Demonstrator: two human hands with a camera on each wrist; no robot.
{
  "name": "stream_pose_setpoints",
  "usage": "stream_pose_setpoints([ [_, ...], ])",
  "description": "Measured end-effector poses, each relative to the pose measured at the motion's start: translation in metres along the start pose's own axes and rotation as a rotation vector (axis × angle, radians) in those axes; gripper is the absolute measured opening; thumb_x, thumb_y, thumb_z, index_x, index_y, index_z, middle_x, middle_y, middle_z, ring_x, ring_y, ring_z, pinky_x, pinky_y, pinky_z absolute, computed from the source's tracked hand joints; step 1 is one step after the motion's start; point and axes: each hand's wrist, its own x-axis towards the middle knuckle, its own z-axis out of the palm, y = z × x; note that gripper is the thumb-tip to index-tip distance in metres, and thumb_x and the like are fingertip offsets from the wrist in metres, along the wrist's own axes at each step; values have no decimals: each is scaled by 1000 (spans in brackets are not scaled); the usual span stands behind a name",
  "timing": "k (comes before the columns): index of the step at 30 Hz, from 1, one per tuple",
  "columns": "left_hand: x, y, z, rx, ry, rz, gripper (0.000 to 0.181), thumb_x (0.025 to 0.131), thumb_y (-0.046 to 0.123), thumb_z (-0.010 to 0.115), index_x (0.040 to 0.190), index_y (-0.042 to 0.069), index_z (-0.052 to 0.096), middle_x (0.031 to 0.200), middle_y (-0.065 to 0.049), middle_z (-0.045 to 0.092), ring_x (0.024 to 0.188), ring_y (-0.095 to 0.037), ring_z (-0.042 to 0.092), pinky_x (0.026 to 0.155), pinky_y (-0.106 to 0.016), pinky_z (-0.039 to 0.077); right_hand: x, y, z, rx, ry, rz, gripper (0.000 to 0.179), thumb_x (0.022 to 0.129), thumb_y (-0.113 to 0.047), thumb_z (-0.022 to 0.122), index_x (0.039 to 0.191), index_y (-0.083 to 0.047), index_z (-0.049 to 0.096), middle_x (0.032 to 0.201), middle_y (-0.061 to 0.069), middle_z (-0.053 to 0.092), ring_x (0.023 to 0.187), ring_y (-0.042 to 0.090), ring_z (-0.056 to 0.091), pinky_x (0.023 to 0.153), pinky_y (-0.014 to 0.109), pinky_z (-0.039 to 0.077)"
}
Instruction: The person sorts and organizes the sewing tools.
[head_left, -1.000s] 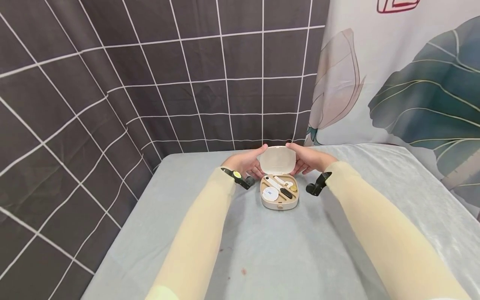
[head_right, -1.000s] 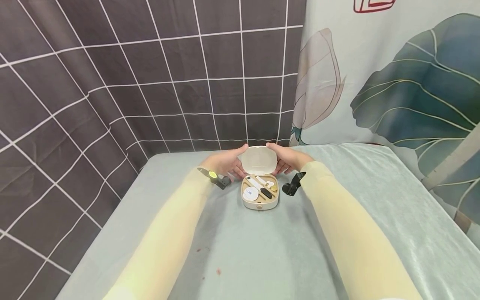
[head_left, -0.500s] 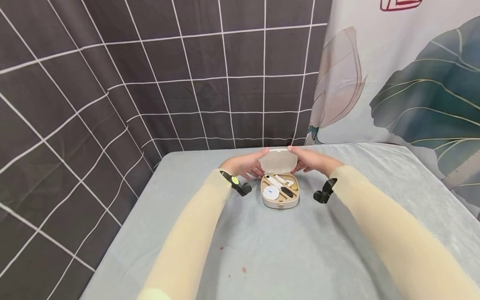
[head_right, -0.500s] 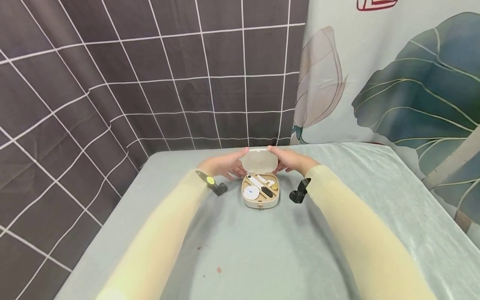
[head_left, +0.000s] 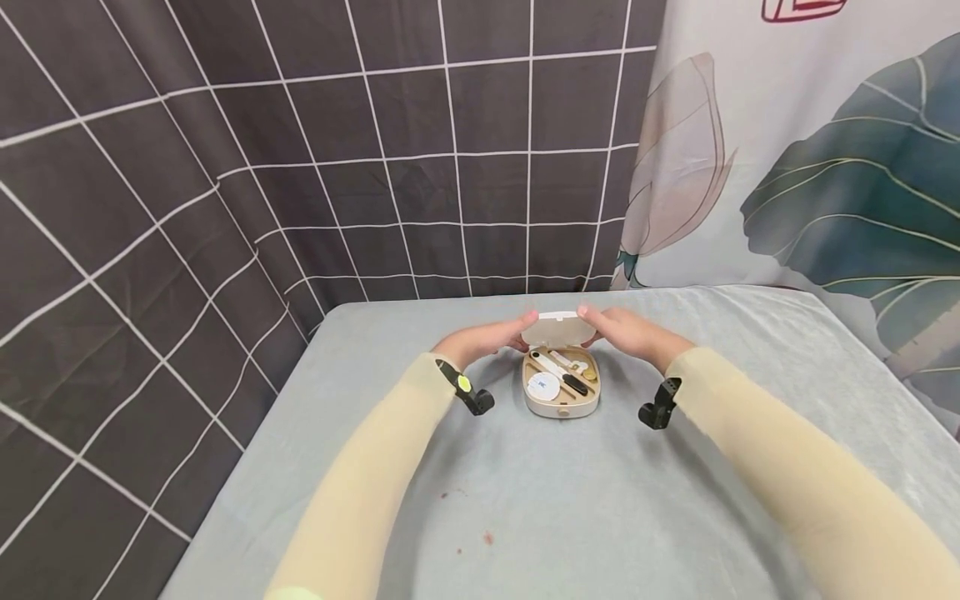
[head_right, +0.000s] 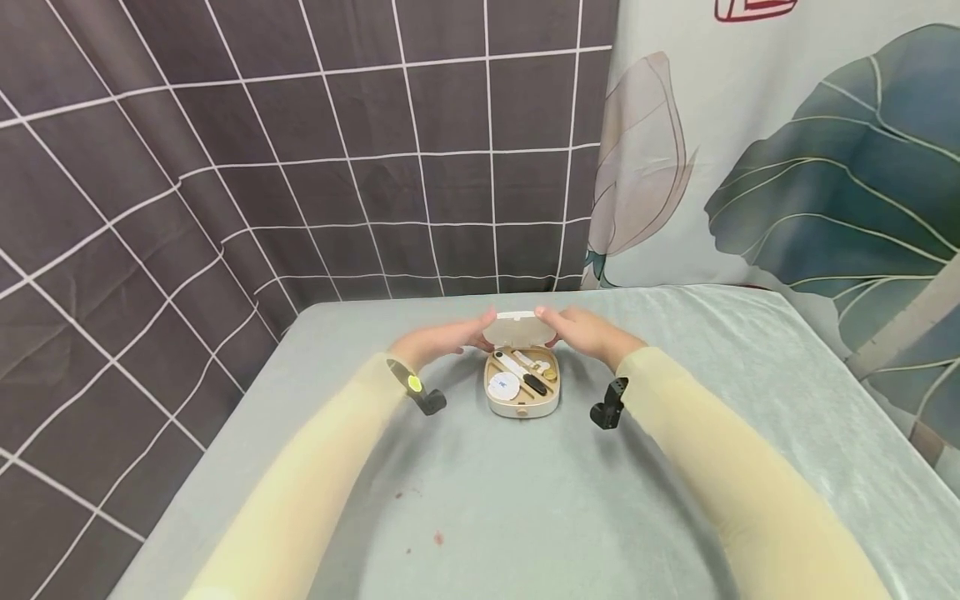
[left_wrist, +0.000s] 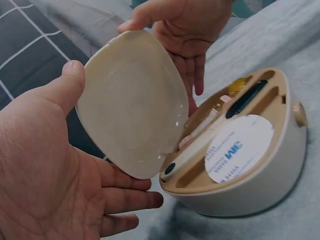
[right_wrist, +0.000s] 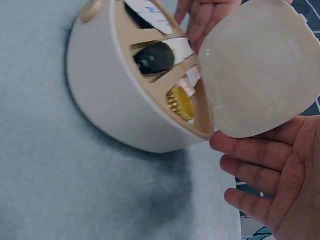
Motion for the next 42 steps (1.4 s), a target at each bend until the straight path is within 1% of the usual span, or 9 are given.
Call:
stream_pose_setpoints([
  [5,-3,-6,7,28,26,5,81,97,76,27,154,21,46,153,-9,48,146,-26,37,122,-51,18,-6,3,6,-73,35,-34,75,108,-55,24,129,4,66,129,24,65,129,46,53,109,63,36],
  [9,-2,-9,12,75,29,44,76,100,71,29,151,18,50,156,-9,45,149,-26,33,122,-48,22,-11,9,12,-130,64,-99,69,109,-49,28,131,6,64,125,22,68,127,45,55,109,61,38],
  [15,-1,-15,19,267,53,148,67,107,58,28,148,11,52,153,-9,49,145,-26,40,120,-43,29,-16,18,19,-214,142,-287,49,109,-33,41,130,3,66,121,18,71,118,40,63,102,56,46],
  [20,-4,-18,23,399,100,177,66,107,58,28,148,12,52,152,-11,50,144,-26,40,119,-44,29,-18,24,24,-262,181,-374,43,105,-27,48,131,2,65,122,16,71,112,35,67,97,54,51],
  [24,-5,-21,26,467,125,166,68,105,59,32,152,12,46,156,-12,44,149,-28,32,121,-45,25,-20,26,27,-317,179,-396,48,104,-30,49,135,4,61,126,20,68,112,38,67,97,55,51],
  [29,-5,-26,28,515,123,163,71,103,61,38,155,12,41,159,-8,41,153,-29,20,123,-46,20,-22,29,32,-373,200,-432,54,101,-34,55,137,6,58,131,22,65,117,41,64,100,55,49],
  [34,-4,-28,32,556,117,192,73,101,61,44,155,12,39,159,-8,40,154,-33,16,124,-45,16,-25,31,37,-462,238,-486,60,96,-38,61,135,8,59,132,23,64,121,40,62,100,54,50],
  [37,-6,-31,35,628,134,205,86,96,66,50,157,9,33,162,-10,35,154,-34,16,124,-44,15,-28,32,39,-549,239,-509,72,91,-47,65,137,8,57,131,25,64,123,40,61,101,53,49],
  [42,-9,-33,43,723,156,168,107,89,73,56,161,3,19,166,-15,22,155,-31,13,124,-43,16,-28,34,44,-671,248,-545,88,85,-61,66,138,8,54,130,25,64,125,40,59,104,52,48],
])
